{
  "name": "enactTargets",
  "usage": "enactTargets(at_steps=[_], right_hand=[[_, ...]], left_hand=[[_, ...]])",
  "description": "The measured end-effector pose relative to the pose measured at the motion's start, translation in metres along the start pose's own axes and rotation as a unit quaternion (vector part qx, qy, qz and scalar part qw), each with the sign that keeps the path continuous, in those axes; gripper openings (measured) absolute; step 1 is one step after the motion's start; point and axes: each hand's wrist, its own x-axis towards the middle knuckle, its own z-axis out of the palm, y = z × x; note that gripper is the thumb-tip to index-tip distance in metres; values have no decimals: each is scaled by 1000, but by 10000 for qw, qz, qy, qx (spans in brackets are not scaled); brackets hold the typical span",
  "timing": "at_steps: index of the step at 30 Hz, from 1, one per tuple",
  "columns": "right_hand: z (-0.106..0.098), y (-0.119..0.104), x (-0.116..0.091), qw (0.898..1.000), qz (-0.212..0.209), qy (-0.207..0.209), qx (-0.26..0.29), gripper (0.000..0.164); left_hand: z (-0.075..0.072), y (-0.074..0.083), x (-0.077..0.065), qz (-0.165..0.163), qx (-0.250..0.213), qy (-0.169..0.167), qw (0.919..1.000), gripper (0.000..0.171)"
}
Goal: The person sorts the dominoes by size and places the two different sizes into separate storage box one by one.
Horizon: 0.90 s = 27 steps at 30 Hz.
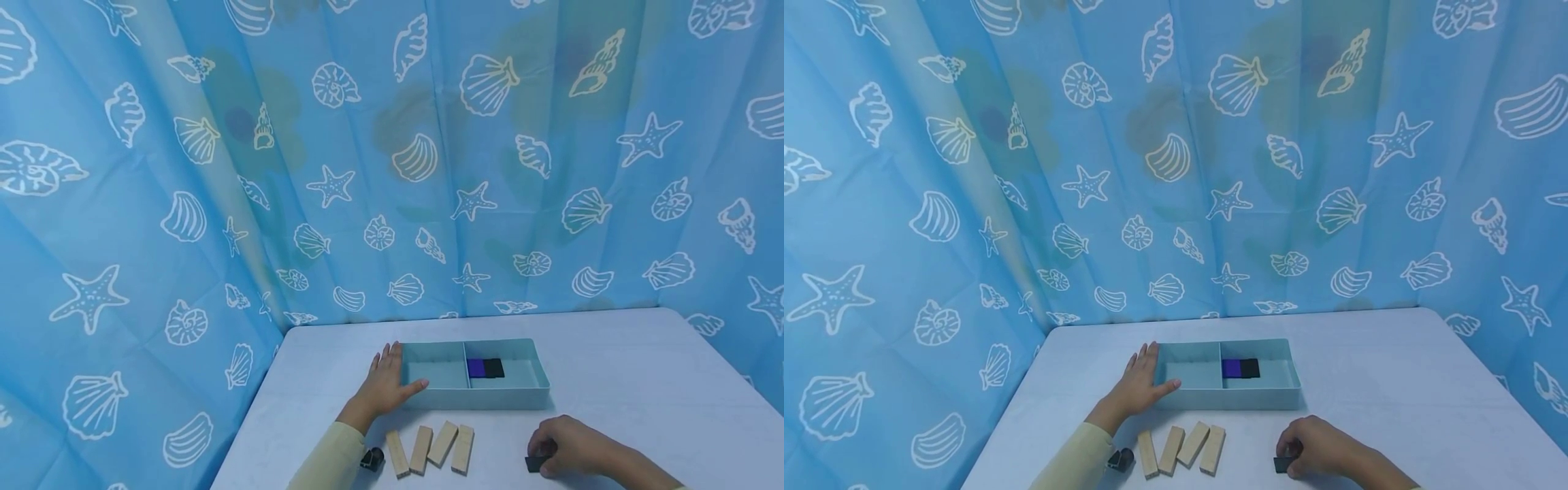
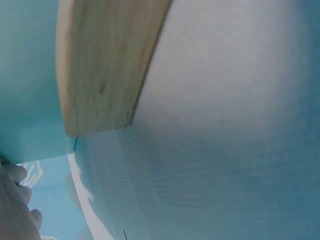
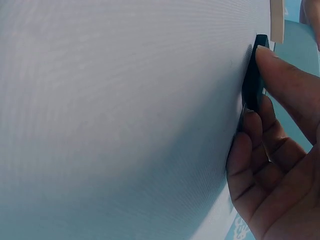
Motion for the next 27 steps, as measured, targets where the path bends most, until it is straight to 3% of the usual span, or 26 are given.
enactTargets(at_steps=[11,27], right_hand=[[1,-2,0,9998,162,-62,25,21],[-2,-5,-1,9994,238,-238,70,32]], left_hand=[[1,0,0,-27,-61,-6,10000,104],[1,1,-1,-24,-115,81,9999,104]])
